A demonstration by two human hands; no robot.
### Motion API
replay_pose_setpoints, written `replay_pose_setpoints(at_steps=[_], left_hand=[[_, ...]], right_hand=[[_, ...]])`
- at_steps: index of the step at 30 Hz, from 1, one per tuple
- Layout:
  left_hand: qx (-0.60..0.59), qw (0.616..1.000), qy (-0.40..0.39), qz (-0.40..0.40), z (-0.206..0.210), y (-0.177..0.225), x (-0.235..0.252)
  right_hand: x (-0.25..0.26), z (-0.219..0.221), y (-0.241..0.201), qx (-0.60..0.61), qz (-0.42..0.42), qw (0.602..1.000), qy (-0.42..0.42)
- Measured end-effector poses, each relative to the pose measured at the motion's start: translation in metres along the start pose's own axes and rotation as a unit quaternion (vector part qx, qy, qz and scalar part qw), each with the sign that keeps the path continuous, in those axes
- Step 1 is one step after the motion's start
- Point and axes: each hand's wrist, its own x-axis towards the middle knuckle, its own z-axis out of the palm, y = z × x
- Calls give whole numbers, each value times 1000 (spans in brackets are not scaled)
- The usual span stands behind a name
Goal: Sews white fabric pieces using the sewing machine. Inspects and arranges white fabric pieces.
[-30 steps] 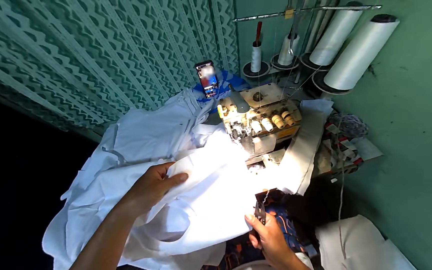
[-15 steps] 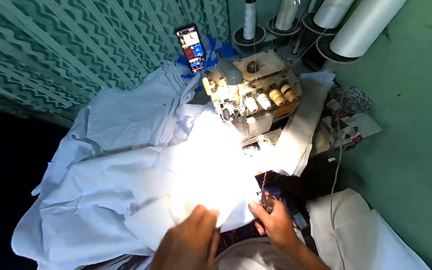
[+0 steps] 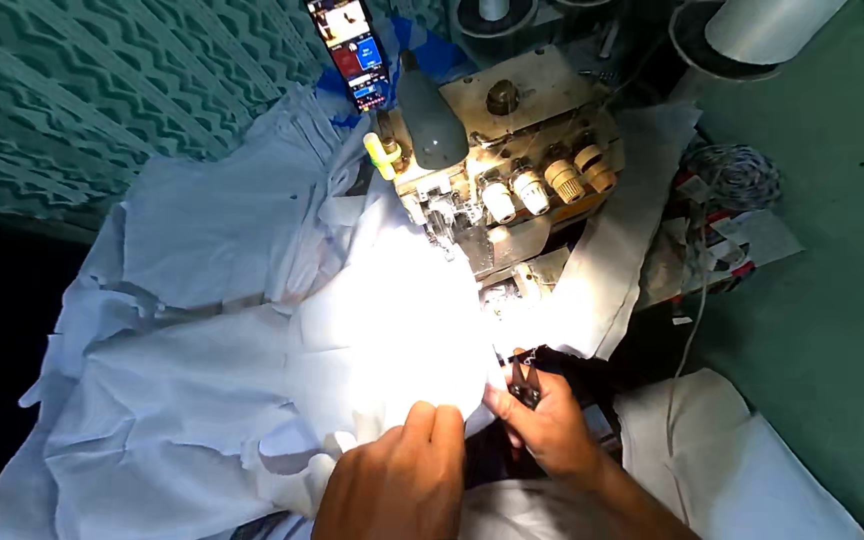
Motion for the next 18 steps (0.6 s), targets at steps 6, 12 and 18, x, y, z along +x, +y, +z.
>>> replay_pose_setpoints(at_steps=[6, 12, 18], left_hand=[[87, 992, 86, -10, 12, -6, 42], [132, 986, 97, 11, 16, -10, 70], [111, 988, 111, 4, 25, -12, 89]], right_hand=[[31, 6, -5, 53, -17, 998, 32], [55, 11, -13, 18, -60, 995, 73], [75, 14, -26, -39, -94, 991, 91]])
